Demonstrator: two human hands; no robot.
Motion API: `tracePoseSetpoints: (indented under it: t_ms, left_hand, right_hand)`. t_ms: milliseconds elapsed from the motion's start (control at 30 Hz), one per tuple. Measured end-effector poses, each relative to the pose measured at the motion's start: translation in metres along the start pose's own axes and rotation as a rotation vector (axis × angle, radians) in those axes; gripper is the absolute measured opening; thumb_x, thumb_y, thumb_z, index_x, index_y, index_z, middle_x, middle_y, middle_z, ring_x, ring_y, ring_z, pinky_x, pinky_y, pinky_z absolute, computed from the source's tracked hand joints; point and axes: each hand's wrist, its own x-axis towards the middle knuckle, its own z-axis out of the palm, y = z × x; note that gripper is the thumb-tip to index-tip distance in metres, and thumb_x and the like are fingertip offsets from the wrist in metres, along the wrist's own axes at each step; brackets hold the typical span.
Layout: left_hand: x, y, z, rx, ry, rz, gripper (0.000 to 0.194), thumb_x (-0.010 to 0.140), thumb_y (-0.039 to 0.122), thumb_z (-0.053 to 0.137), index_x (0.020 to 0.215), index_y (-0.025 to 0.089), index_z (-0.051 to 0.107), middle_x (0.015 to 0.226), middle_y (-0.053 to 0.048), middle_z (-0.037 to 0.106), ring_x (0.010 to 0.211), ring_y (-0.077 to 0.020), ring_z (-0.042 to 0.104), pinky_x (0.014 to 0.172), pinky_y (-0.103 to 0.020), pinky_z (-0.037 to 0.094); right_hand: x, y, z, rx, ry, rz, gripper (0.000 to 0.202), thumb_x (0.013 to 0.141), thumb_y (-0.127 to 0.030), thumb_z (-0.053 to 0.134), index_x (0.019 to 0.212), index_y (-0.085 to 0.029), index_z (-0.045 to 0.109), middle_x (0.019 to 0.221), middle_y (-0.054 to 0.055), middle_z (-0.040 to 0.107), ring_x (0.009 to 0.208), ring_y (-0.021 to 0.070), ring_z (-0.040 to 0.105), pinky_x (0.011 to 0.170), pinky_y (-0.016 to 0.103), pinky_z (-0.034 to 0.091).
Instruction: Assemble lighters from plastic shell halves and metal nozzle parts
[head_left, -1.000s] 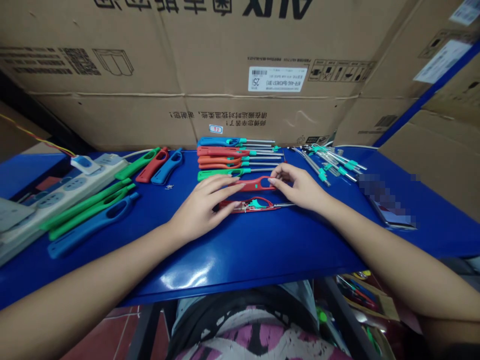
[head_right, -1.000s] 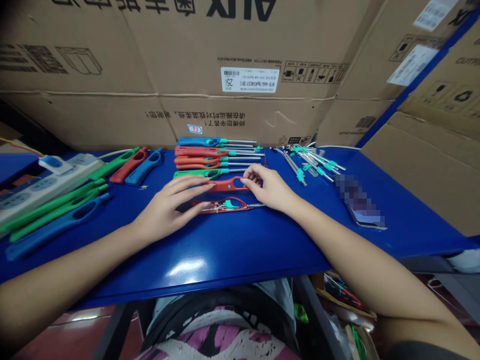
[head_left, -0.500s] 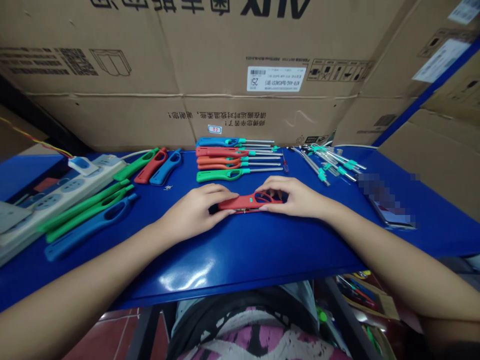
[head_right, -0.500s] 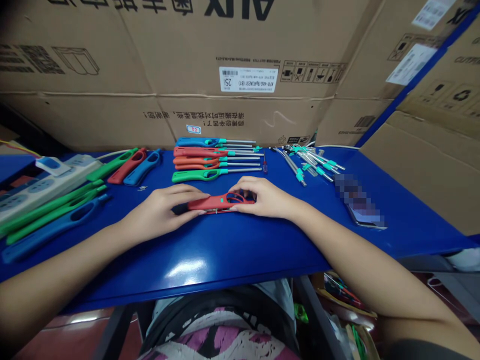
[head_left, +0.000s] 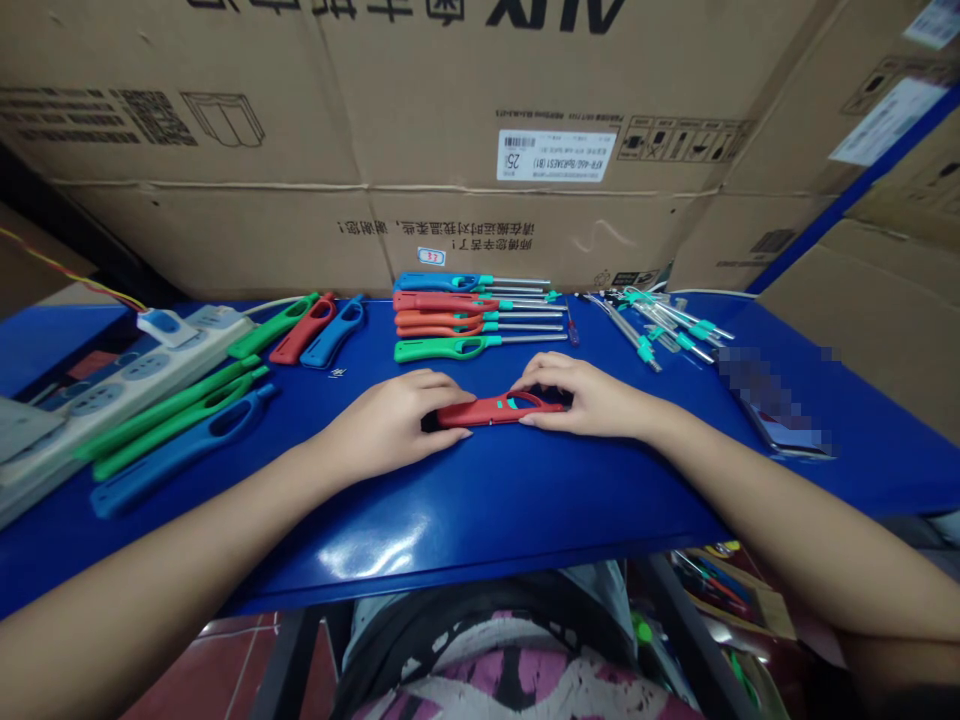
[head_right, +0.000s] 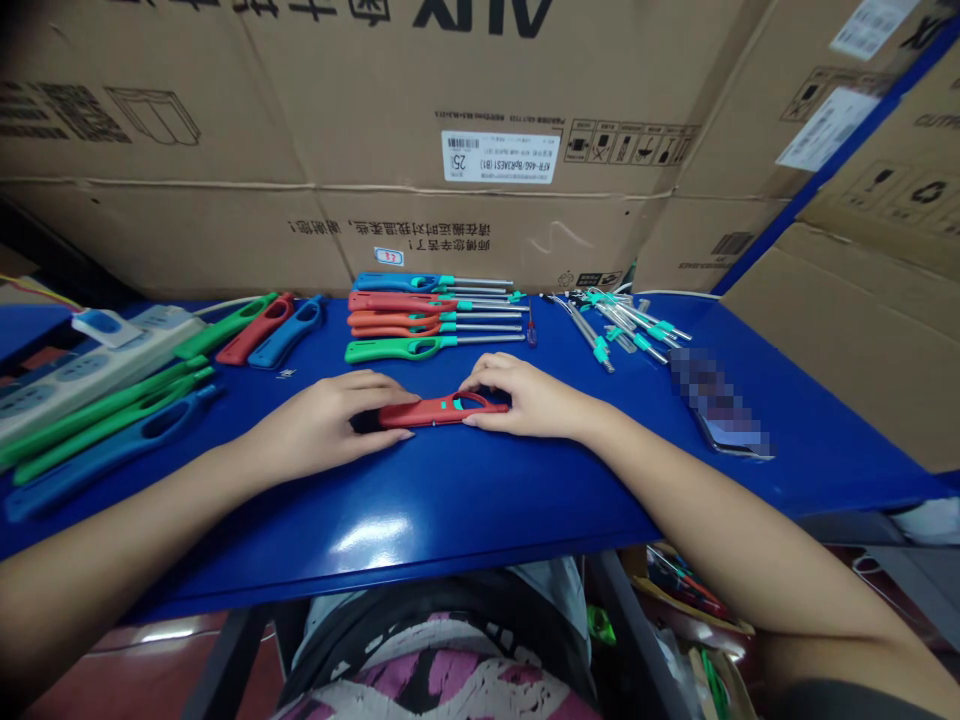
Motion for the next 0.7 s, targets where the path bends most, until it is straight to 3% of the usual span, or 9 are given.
tracePoseSetpoints:
  t_ms: [233, 567, 700]
  left_hand:
    - [0.0004, 0.0024, -0.0013, -0.002, 0.02, 0.02, 0.025, 0.095, 0.032, 0.06, 0.113, 0.018, 0.071, 0.107, -0.009, 0.072, 0.099, -0.0228, 0.068, 0.088, -0.036, 0.055]
    - [0.0022, -0.0009, 0.0053, -0.137, 0.105, -0.049, 0.027, 0.088, 0.038, 0.07, 0.106, 0.018, 0.075, 0.102, -0.008, 0.075, 0.091, -0.0219, 0.071, 0.085, -0.035, 0.058]
    - [0.0011, 0.0022, 0.0073, -0.069, 0.089, -0.042, 0.025, 0.089, 0.033, 0.069, 0.108, 0.017, 0.074, 0.103, -0.008, 0.074, 0.093, -0.0222, 0.07, 0.086, -0.036, 0.058]
  right_hand:
    - [-0.0007, -0.0009, 0.0009, -0.024, -0.01, 0.008, 0.039, 0.091, -0.041, 0.066, 0.124, -0.021, 0.065, 0.111, 0.009, 0.061, 0.103, 0.0214, 0.059, 0.095, 0.041, 0.05]
    - [0.0014, -0.0022, 0.0036, 0.011, 0.025, 0.002, 0.034, 0.088, -0.037, 0.069, 0.118, -0.02, 0.068, 0.107, 0.008, 0.064, 0.098, 0.0206, 0.061, 0.091, 0.04, 0.052]
    - [0.0018, -0.0041, 0.0054, -0.03, 0.024, 0.014, 0.034, 0.088, -0.036, 0.071, 0.116, -0.018, 0.068, 0.106, 0.009, 0.064, 0.098, 0.0213, 0.061, 0.091, 0.04, 0.052]
